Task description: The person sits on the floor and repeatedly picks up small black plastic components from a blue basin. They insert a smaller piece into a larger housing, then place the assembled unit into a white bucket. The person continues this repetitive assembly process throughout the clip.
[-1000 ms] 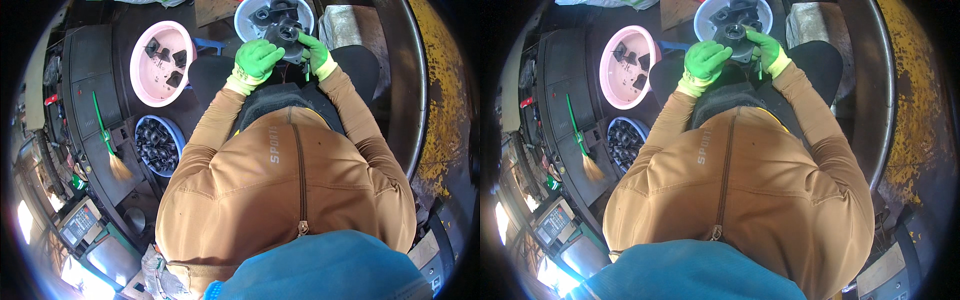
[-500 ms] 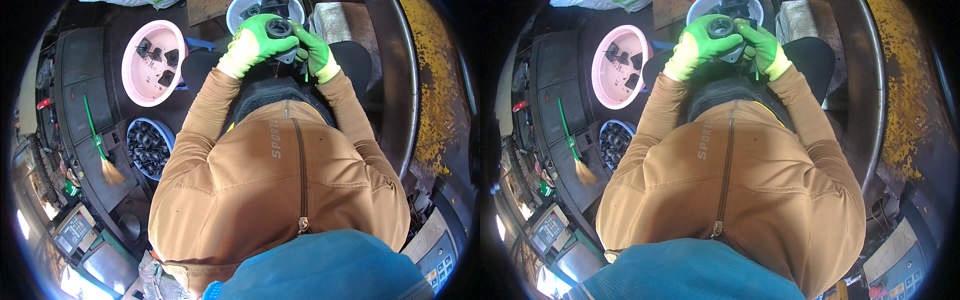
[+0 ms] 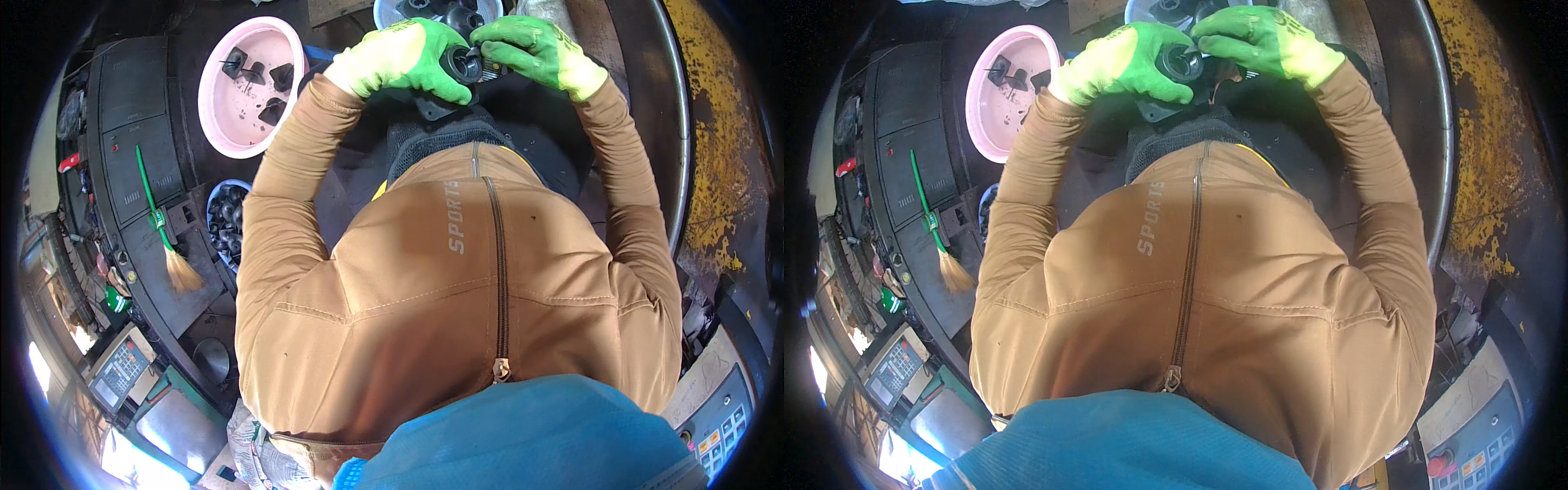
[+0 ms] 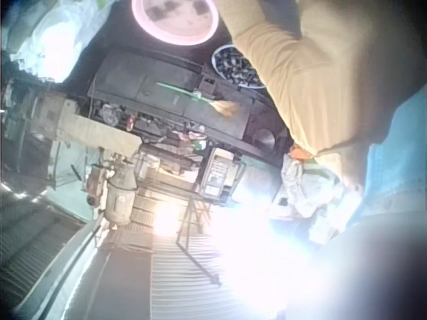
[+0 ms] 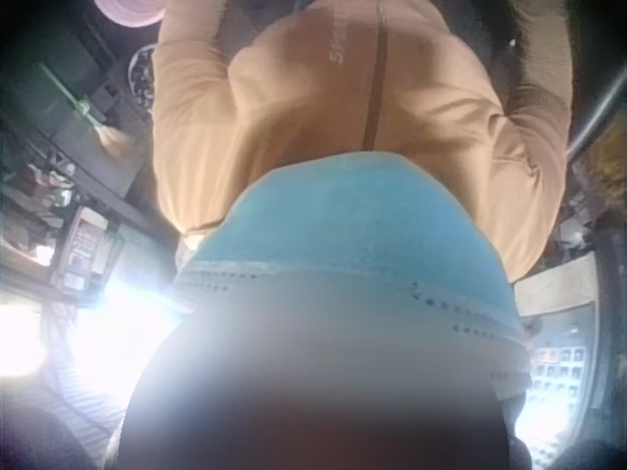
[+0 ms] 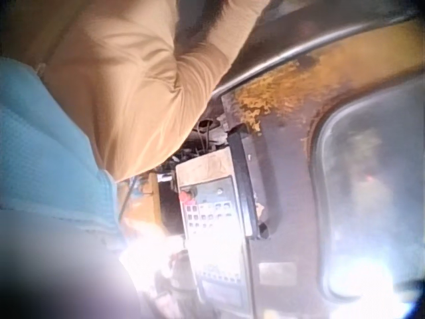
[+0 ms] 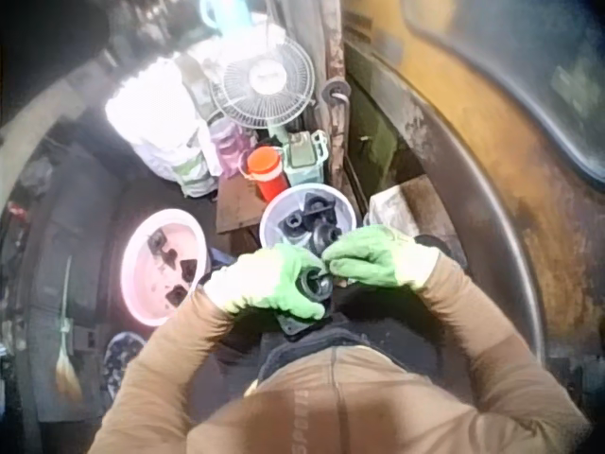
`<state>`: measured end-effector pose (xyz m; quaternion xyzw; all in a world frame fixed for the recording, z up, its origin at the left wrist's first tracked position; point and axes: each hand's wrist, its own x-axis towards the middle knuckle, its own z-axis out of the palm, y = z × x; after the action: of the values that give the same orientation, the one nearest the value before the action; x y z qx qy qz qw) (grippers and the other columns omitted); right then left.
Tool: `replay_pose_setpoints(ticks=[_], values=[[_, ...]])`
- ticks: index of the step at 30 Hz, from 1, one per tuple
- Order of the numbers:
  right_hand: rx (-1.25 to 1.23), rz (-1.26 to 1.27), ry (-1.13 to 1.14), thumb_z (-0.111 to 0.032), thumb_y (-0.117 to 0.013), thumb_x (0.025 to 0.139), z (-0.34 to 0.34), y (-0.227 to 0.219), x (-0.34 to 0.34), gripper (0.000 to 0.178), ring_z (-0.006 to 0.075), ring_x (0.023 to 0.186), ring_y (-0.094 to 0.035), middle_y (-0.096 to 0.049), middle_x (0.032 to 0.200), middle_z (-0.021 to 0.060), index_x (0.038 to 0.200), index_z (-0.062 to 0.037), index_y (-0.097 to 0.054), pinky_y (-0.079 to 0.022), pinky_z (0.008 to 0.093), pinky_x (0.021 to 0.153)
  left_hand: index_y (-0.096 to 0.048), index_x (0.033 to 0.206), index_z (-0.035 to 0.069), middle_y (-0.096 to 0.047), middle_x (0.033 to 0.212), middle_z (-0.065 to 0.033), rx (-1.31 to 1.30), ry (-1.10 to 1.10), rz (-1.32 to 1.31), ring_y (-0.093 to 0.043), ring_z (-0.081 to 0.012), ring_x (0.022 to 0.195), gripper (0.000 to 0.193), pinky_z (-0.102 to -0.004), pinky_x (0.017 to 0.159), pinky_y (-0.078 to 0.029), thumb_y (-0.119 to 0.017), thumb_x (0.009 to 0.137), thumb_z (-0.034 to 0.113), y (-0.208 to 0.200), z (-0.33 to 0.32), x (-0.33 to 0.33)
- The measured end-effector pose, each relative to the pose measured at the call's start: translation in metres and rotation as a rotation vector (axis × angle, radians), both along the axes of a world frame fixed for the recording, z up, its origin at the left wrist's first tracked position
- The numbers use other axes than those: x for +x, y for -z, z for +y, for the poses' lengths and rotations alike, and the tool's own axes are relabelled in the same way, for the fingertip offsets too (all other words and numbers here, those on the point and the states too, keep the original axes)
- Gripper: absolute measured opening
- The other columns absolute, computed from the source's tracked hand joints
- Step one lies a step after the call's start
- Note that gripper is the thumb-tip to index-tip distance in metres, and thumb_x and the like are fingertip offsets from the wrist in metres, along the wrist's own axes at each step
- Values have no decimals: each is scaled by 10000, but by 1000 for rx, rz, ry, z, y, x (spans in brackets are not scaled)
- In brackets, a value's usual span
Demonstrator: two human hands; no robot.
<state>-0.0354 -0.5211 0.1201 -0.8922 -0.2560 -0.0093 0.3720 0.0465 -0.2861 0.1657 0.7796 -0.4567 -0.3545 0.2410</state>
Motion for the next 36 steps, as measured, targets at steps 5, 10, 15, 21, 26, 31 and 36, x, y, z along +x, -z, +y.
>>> replay_pose_setpoints(ticks=[5,10,15,21,26,31,36], values=[[-85,-175,-148,-256,-630,928,13,-20,2,255,275,747,-680,-703,908,92,1051,-39,-687,-540,366,703,-669,1111,43,-695,832,-93,94,70,-77,-651,-179,694,524,-315,673,-523,-781,676,313,-8,1,-6],[-68,-155,-55,-246,-654,896,19,-8,-4,251,307,797,-683,-700,908,125,1045,-46,-686,-538,381,720,-668,1093,12,-693,881,-115,110,83,65,-656,-177,756,525,-314,701,-516,-804,686,316,-28,1,-3],[-13,64,-23,-169,-587,948,16,11,-8,300,231,915,-696,-711,1010,127,1214,-40,-643,-543,336,818,-700,913,18,-685,796,-153,-50,66,-6,-672,-240,722,369,-362,671,-511,-785,682,294,-28,1,-1],[-66,165,190,-188,-600,953,21,22,-15,303,236,942,-699,-708,1038,141,1205,-24,-643,-544,331,822,-699,930,25,-681,884,-174,-148,29,-216,-658,-338,847,388,-398,753,-514,-779,656,289,-7,2,1],[233,217,333,-309,-575,963,32,41,-18,339,153,625,-639,-693,810,85,1212,-88,-644,-515,299,630,-689,910,30,-661,918,-182,-398,-56,-497,-627,-358,918,347,-425,810,-501,-777,652,245,11,-2,-1],[386,226,502,-343,-610,946,43,55,-18,387,153,688,-642,-700,896,84,1204,-57,-643,-520,304,670,-648,983,9,-651,928,-174,-615,-143,-738,-621,-369,901,421,-443,816,-497,-791,630,186,25,-9,0],[708,367,582,-275,-601,965,68,43,-18,351,102,754,-575,-641,890,40,1208,-24,-632,-467,245,674,-618,1071,18,-611,1105,-171,-586,-281,-950,-534,-434,1137,535,-467,948,-465,-791,579,131,35,-17,0]])
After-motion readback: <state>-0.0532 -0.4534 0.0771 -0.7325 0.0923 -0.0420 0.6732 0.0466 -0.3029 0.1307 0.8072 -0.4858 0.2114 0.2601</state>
